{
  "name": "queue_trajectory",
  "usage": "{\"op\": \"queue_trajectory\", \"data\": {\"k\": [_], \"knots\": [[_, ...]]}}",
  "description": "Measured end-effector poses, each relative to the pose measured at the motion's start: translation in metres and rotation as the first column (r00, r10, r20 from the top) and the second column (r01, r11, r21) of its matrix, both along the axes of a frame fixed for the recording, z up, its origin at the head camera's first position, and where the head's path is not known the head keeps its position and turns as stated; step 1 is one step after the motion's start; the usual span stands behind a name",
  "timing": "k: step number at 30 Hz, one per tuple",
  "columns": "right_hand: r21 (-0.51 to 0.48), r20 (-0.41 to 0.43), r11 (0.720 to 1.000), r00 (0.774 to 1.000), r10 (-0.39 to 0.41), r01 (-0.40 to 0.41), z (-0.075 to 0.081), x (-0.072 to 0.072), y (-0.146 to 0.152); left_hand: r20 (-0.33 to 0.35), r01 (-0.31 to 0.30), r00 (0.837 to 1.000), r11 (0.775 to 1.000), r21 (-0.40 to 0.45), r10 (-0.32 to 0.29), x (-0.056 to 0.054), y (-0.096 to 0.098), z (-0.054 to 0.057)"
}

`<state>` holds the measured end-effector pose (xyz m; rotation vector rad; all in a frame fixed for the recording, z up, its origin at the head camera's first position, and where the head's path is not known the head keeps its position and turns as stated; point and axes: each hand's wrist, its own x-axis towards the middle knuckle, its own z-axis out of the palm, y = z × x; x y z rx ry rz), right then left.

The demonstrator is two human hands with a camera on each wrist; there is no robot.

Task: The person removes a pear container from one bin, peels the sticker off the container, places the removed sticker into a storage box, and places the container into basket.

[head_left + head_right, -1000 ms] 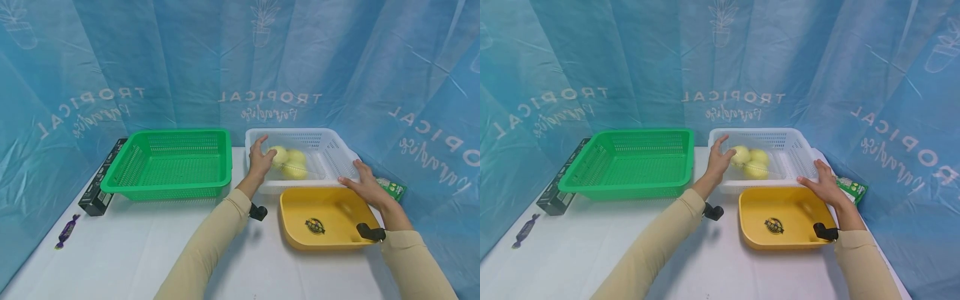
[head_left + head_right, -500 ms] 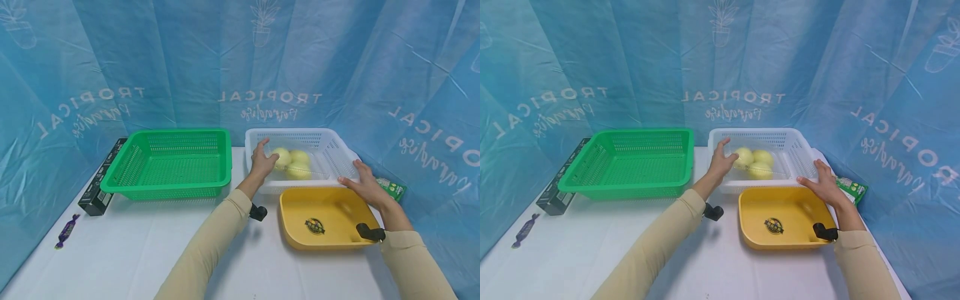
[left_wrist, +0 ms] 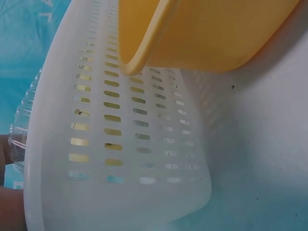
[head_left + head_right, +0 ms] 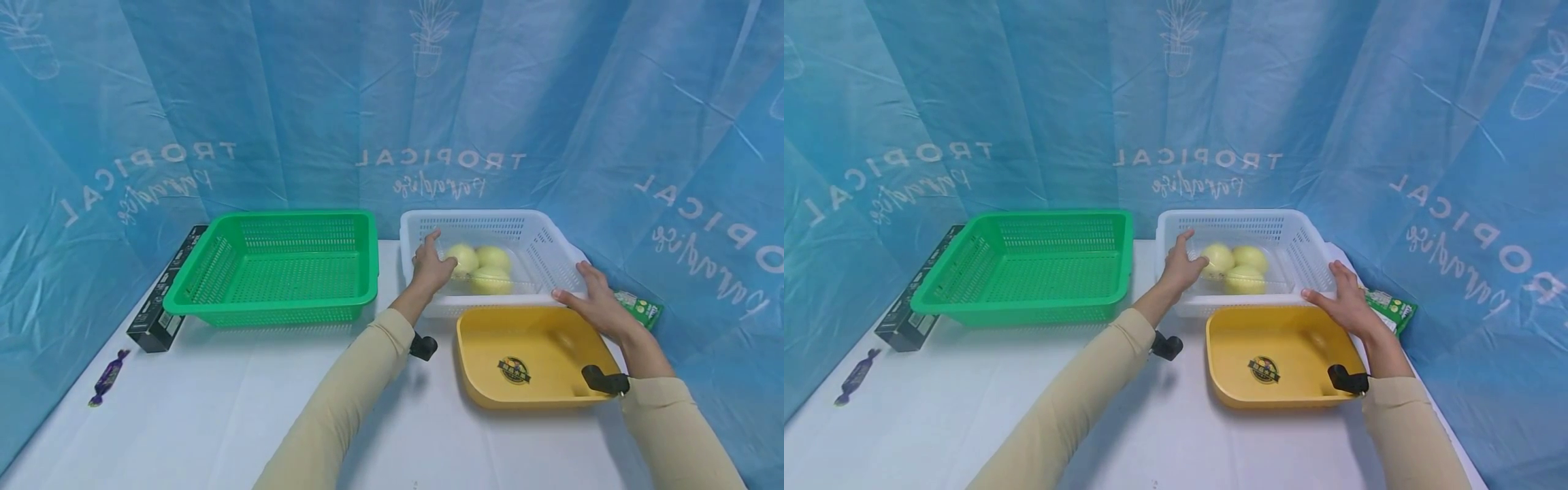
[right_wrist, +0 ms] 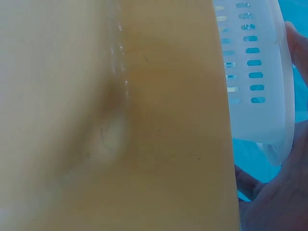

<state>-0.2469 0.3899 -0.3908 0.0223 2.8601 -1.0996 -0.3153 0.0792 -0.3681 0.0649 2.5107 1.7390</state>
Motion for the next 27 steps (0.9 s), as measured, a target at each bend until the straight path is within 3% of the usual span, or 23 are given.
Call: {"op": "queue_trajectory", "data": {"k": [9,27], "knots": [[-0.008,-0.013,1.000,1.000,0.012,-0.012,0.0018,0.0005,-0.0005,0.051,0.018,0.999,0.998,-0.066,-0.015,0.0023,-0.0001,0.0012],[0.017,-0.016,1.000,1.000,-0.004,0.005,-0.0014,-0.0009,0.0011,0.058,0.016,0.998,0.994,-0.109,-0.009,0.0007,0.0020,-0.0016]]}}
